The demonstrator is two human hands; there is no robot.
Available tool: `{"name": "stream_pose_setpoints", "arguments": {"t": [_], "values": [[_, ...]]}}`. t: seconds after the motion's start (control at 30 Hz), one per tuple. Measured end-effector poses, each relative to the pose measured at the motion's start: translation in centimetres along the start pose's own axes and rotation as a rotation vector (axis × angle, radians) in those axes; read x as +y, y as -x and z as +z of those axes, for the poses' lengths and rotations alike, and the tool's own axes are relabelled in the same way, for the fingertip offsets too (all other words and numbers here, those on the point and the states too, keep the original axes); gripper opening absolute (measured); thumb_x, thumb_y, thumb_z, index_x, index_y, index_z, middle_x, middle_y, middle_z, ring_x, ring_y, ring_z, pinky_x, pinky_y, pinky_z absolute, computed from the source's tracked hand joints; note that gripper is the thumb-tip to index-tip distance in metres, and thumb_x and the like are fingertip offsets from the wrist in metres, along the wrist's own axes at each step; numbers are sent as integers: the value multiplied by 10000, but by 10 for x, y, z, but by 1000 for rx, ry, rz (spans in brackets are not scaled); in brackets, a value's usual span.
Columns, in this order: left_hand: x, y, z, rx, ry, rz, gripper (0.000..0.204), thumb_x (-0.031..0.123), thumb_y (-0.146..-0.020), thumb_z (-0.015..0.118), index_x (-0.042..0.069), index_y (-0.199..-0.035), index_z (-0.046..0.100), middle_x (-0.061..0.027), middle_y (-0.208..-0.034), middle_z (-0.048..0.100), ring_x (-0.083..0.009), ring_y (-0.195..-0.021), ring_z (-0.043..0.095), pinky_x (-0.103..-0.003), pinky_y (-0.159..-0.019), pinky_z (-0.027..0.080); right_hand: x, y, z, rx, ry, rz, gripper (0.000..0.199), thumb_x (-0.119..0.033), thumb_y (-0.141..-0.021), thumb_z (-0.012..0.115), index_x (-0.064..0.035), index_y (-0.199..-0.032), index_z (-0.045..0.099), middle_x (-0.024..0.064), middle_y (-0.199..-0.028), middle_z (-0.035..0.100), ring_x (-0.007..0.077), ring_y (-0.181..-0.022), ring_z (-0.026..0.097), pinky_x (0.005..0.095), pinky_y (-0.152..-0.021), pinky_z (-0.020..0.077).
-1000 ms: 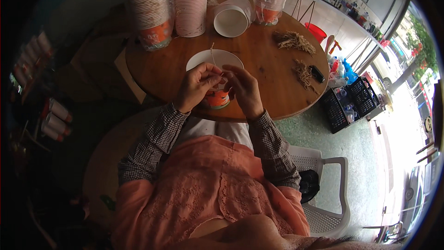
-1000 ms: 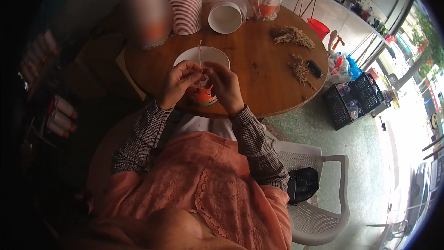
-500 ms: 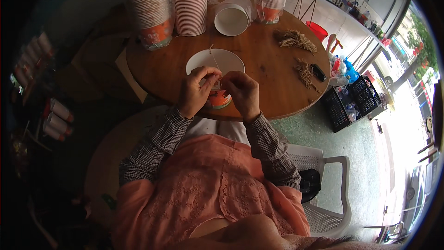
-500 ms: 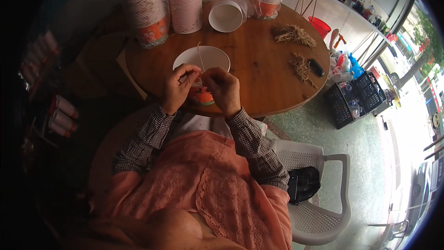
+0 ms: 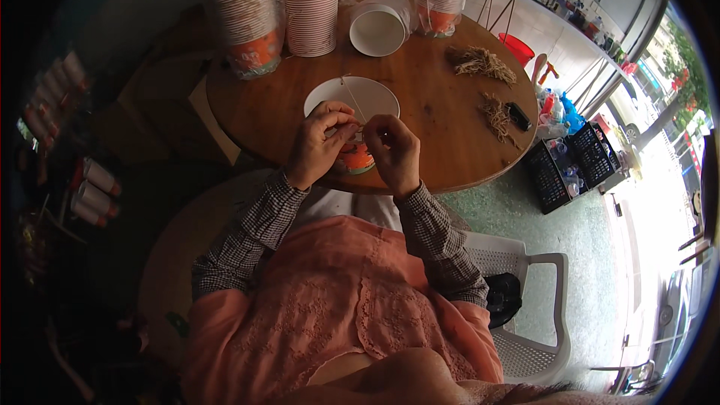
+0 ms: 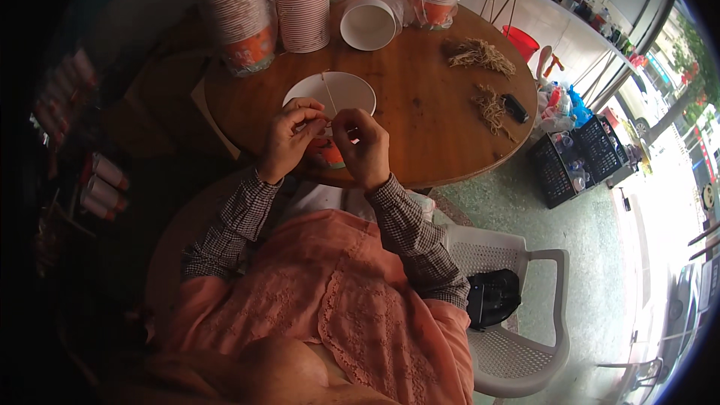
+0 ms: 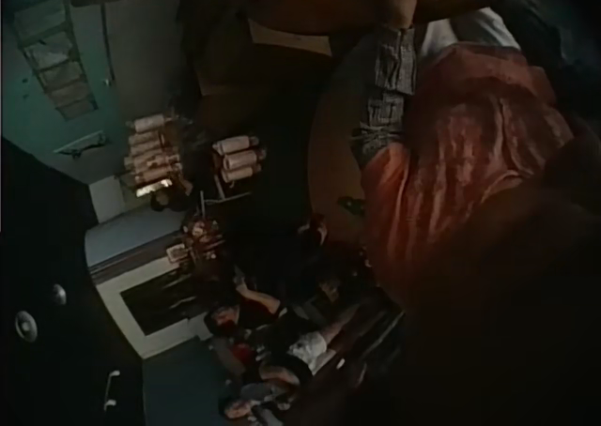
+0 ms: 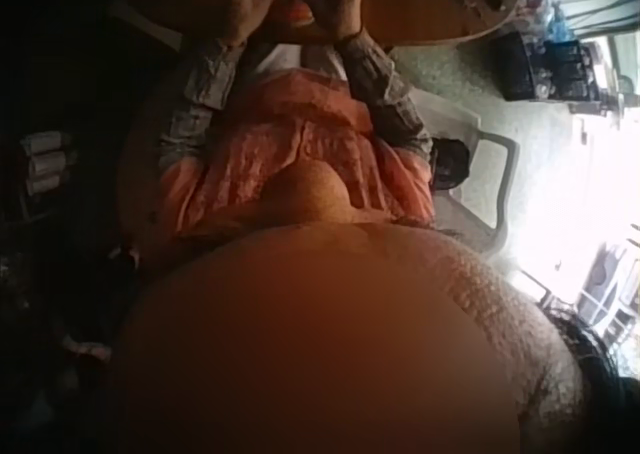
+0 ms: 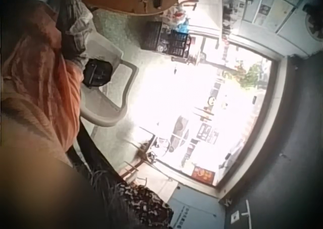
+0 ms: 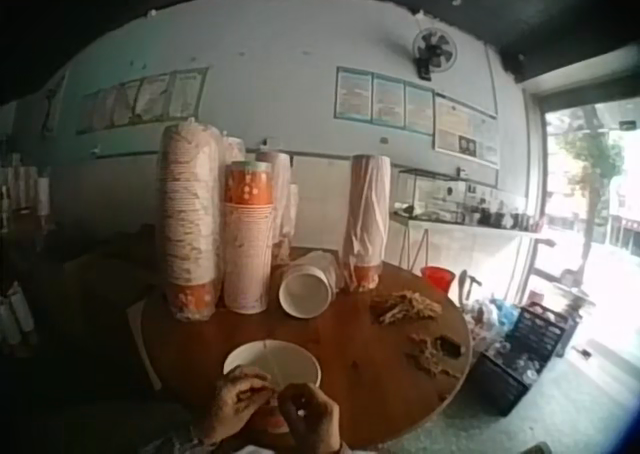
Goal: The recorder is manually attaching string handles to paper buckets by threading the string through pre-punched holes.
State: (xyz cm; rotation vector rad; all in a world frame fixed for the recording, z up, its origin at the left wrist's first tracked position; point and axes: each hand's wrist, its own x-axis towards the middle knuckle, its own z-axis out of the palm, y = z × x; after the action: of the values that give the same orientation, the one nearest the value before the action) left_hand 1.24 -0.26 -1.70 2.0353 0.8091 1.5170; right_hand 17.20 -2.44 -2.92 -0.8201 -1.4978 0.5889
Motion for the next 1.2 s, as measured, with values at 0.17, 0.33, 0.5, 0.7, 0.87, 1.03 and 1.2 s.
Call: {"name": "stream_pose_setpoints", "arguments": {"t": [0.17, 0.33, 0.5, 0.7, 0.87, 1.03, 1.2], "values": [[11, -2, -2, -29, -86, -8, 78, 14, -796, 660, -13, -868, 649, -83, -967, 600, -194, -901, 609, -286, -748, 513, -3, 0, -1, 7, 29, 1, 59, -7, -850, 600, -12, -909, 598, 13, -824, 624, 56, -754, 586, 208, -667, 481], [15, -3, 4, 44, -190, 39, 96, 19, -779, 662, -14, -869, 650, -86, -955, 601, -193, -879, 609, -268, -763, 494, -10, 1, 1, 12, 81, -71, 49, -4, -847, 597, -14, -895, 595, 22, -830, 625, 62, -742, 587, 212, -646, 478], [-3, -4, 1, -3, -17, -6, 83, 35, -814, 646, -20, -875, 643, -84, -933, 608, -187, -856, 609, -268, -761, 492, -3, 2, 3, 20, 52, -47, 56, 7, -847, 588, -14, -898, 582, 21, -840, 615, 67, -749, 586, 215, -636, 478], [-4, -11, -18, -224, 697, -512, 146, 124, -902, 592, -6, -946, 641, -55, -913, 643, -136, -853, 614, -271, -785, 508, 2, 1, 8, -59, -107, 14, 90, 10, -868, 576, -3, -952, 550, 42, -883, 609, 89, -783, 594, 229, -689, 495], [4, -13, -18, -233, 826, -748, 164, 137, -924, 563, 6, -984, 640, -30, -921, 635, -99, -873, 593, -238, -829, 489, -2, 2, 13, 12, -137, -80, 124, -33, -898, 589, 12, -1009, 559, 58, -900, 618, 112, -821, 617, 239, -713, 507], [-1, -8, -13, -194, 831, -630, 156, 119, -910, 584, -7, -977, 646, -52, -905, 655, -109, -844, 617, -235, -761, 516, -6, 0, 4, -31, 42, -149, 97, -15, -898, 572, 27, -985, 584, 67, -866, 639, 115, -795, 623, 238, -698, 507], [16, -14, -17, -223, 228, -284, 147, 27, -850, 608, -6, -990, 638, -46, -949, 602, -143, -896, 591, -258, -824, 467, 0, 1, -2, 17, -6, -97, 78, -37, -885, 583, 1, -941, 622, 83, -819, 657, 143, -744, 651, 272, -650, 518]]}}
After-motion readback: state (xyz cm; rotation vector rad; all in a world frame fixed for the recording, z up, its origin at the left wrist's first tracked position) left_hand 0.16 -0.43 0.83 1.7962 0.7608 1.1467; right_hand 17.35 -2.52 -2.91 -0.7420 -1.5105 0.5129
